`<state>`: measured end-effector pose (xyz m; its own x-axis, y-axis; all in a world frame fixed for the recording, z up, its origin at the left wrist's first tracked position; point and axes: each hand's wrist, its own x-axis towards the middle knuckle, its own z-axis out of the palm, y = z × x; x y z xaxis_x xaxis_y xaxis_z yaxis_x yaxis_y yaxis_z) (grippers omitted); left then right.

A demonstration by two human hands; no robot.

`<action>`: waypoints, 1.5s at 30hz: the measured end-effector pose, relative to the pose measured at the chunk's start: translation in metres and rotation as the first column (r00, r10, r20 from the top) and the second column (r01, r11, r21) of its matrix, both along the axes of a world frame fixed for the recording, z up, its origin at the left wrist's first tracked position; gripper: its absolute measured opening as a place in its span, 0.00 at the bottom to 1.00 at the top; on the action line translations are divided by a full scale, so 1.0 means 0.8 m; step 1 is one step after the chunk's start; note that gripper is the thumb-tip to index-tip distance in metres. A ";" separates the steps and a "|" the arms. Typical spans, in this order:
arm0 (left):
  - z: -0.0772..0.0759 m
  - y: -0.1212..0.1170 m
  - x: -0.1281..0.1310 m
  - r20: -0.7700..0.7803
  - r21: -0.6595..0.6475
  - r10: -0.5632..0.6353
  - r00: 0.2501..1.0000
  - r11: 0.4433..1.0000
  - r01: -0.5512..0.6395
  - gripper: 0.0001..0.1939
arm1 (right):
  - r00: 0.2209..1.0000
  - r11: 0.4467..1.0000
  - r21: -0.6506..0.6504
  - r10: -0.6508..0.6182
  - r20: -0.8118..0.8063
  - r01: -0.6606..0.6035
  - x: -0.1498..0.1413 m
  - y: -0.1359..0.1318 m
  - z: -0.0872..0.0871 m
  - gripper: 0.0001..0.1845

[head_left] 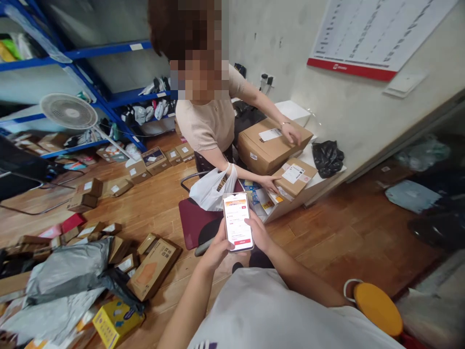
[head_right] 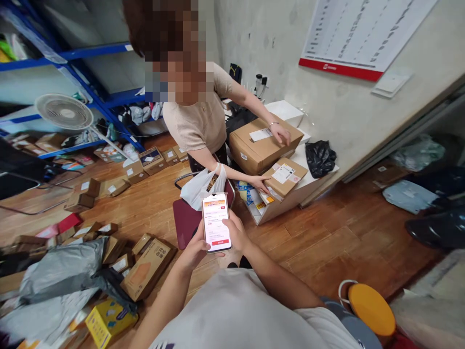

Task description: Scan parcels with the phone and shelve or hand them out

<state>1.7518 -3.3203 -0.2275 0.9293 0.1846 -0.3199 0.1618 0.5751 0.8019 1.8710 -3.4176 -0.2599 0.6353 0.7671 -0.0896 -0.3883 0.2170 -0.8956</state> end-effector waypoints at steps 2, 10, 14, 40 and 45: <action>0.000 0.001 0.004 -0.015 -0.010 0.045 0.999 0.999 -0.045 0.54 | 0.999 0.999 -0.015 0.040 -0.011 -0.040 0.007 0.006 -0.003 0.21; 0.003 0.001 0.028 -0.005 0.013 0.269 0.963 0.963 -0.269 0.54 | 0.952 0.959 0.046 0.285 -0.114 -0.281 0.050 0.045 0.011 0.22; -0.001 -0.005 0.047 -0.012 0.002 0.384 0.923 0.923 -0.384 0.54 | 0.915 0.926 0.028 0.376 -0.145 -0.376 0.078 0.063 0.007 0.21; -0.033 -0.060 -0.144 -0.027 -0.013 0.915 0.403 0.403 -0.915 0.56 | 0.469 0.468 -0.036 0.878 -0.095 -0.883 -0.133 0.165 -0.007 0.20; -0.037 -0.063 -0.294 0.035 -0.037 0.953 0.301 0.302 -0.953 0.56 | 0.354 0.351 -0.054 0.933 -0.058 -0.935 -0.294 0.178 -0.009 0.25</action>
